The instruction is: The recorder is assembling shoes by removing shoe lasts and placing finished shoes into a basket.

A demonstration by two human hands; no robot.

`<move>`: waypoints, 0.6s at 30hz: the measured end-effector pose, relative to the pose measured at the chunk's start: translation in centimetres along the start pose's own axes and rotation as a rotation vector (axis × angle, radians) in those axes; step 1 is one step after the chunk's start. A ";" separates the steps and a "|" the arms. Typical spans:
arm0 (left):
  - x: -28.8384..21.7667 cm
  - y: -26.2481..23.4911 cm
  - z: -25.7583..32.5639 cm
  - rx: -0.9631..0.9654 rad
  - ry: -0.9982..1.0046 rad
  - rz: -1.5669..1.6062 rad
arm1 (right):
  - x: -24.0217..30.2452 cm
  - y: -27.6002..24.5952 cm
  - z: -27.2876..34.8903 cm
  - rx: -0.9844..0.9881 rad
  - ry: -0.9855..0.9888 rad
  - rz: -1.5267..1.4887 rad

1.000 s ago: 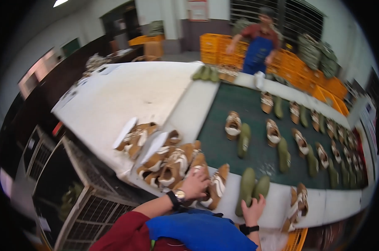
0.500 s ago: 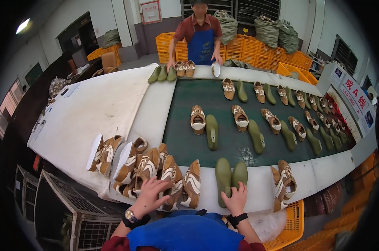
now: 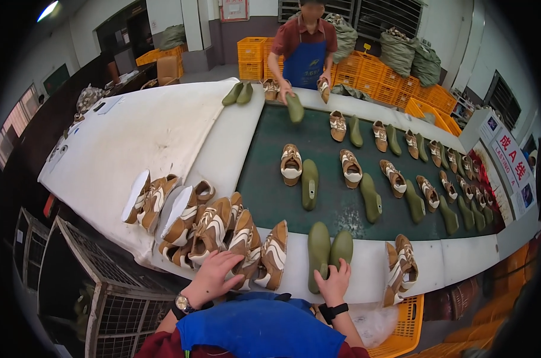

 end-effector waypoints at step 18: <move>-0.7 0.6 0.0 0.065 0.086 0.118 | -1.8 -0.3 -0.1 0.039 0.048 -0.215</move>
Point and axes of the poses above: each hand's wrist, its own z-axis away from the middle knuckle, its own y-axis out of the palm, x = y × z, the point moved 1 cm from there along -z, towards the middle knuckle, and after that the axes turned 15 degrees about -z, right-handed, at the moved point
